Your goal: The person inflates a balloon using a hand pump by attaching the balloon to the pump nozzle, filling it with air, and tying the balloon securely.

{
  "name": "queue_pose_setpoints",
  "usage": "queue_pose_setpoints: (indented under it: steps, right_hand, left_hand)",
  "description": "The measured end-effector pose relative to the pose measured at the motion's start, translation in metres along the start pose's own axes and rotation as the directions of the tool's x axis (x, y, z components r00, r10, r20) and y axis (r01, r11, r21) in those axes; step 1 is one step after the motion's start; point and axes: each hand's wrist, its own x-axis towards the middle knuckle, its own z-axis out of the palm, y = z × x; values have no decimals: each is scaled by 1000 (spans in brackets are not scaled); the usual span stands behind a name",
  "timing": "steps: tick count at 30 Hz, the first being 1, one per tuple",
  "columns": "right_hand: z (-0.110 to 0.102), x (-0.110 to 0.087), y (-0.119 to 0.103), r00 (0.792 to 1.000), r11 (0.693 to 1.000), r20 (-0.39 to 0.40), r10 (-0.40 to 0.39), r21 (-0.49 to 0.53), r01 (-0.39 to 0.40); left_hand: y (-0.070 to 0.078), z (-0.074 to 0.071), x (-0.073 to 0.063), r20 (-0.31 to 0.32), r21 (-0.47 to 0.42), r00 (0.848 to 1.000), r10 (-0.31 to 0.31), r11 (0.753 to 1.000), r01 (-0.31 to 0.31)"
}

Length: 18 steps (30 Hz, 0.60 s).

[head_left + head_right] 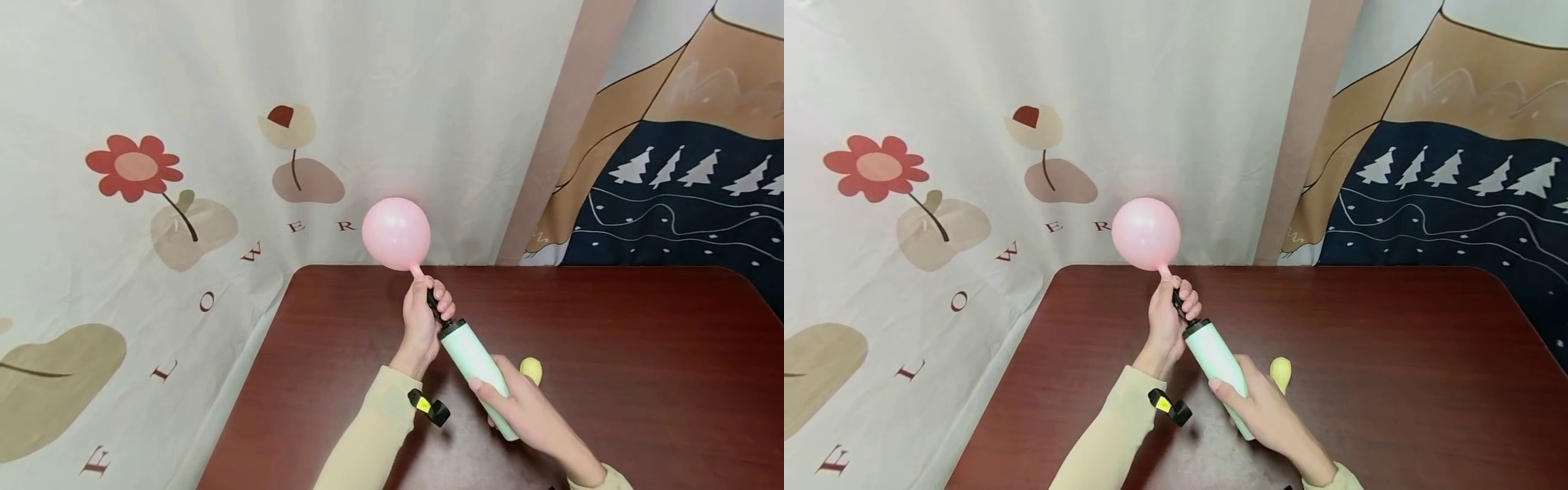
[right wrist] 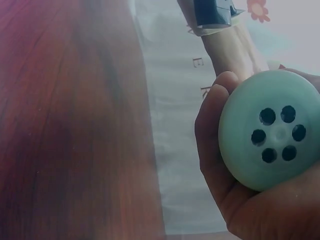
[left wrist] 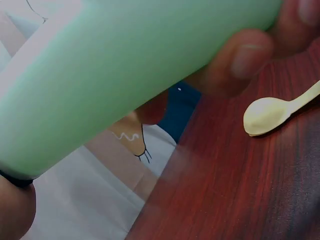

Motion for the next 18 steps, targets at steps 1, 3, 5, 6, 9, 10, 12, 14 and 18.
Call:
queue_pose_setpoints:
  steps: [1, 3, 5, 6, 9, 10, 12, 14, 18]
  right_hand:
    - [0, 1, -1, 1000, 1000, -2, 3, 3, -3]
    - [1, 2, -1, 1000, 1000, -5, 7, 5, -7]
    - [2, 3, -1, 1000, 1000, -14, 12, 1, -12]
    - [2, 3, -2, 1000, 1000, -19, 17, -1, -17]
    - [4, 3, -3, 999, 1000, -23, 28, -1, -28]
    - [4, 3, -3, 999, 1000, -23, 30, -1, -30]
    - [3, 0, -2, 1000, 1000, -16, 27, -9, -27]
    - [1, -5, -1, 1000, 999, -9, 24, -25, -24]
    - [-4, -20, 7, 1000, 995, 2, 18, -100, -17]
  left_hand:
    - [-1, 0, -1, 5, 8, 1000, -2, 1000, 2]
    - [-1, -1, -1, 17, 15, 1000, -4, 1000, 3]
    - [0, -1, -1, 28, 12, 1000, -1, 1000, 1]
    - [1, -1, 0, 30, 11, 1000, 3, 1000, -3]
    - [4, -2, 2, 24, 10, 999, 24, 1000, -24]
    - [5, -2, 3, 22, 8, 999, 29, 1000, -29]
    - [7, -3, 5, 16, -2, 999, 41, 999, -41]
    - [10, -4, 8, 8, -19, 999, 46, 999, -46]
    - [17, -11, 15, -30, -61, 997, 66, 996, -67]
